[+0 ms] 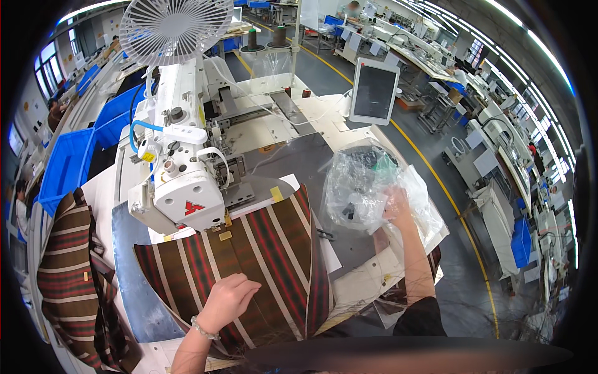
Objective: Sewing and assembling striped leather or heavy fabric bag components using an industrial sewing machine.
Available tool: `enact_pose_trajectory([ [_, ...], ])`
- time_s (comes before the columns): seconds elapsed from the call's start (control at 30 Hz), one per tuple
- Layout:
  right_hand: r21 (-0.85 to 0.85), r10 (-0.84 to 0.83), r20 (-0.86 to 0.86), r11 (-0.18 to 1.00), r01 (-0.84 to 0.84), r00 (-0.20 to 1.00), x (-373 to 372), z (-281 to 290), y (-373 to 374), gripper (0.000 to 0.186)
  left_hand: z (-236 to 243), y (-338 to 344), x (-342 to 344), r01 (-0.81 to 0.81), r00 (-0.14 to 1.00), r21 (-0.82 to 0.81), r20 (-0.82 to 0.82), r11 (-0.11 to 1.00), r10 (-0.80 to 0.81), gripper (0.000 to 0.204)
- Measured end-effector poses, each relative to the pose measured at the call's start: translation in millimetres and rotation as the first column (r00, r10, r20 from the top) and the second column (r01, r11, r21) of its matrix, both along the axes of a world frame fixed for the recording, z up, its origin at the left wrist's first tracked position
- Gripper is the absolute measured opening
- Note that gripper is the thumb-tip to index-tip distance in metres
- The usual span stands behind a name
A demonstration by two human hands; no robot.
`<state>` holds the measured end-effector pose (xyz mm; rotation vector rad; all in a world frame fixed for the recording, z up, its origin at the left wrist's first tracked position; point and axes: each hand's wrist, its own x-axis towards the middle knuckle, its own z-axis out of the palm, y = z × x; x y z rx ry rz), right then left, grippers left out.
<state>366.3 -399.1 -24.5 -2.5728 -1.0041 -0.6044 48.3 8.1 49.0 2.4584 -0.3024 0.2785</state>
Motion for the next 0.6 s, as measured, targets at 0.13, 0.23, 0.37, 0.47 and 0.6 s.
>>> enact_pose_trajectory([
  [0.13,-0.166,0.008,0.022,0.986,-0.004,1.000,24.6,-24.8,-14.9,0.040,19.7,-35.7,41.3,0.308,0.948,0.043,0.074,0.950,-0.310,0.017],
  [0.23,-0.531,-0.221,-0.051,0.832,0.161,0.974,51.9,-26.1,-15.8,0.043,18.2,-72.2,77.2,0.507,0.849,0.126,0.099,0.853,-0.519,0.024],
  [0.37,-0.268,-0.143,-0.431,0.963,0.025,0.891,51.8,11.4,30.3,0.042,11.6,-111.8,106.1,0.577,0.791,0.163,0.134,0.800,-0.597,0.027],
  [0.47,-0.014,-0.017,-0.327,1.000,0.013,0.945,58.5,18.6,27.5,0.034,13.2,-123.9,112.4,0.600,0.773,0.192,0.111,0.777,-0.625,0.027],
  [0.6,0.328,-0.071,-0.007,0.942,0.069,0.997,56.3,23.8,18.5,0.037,13.0,-109.4,99.9,0.572,0.800,0.170,0.101,0.802,-0.592,0.029],
])
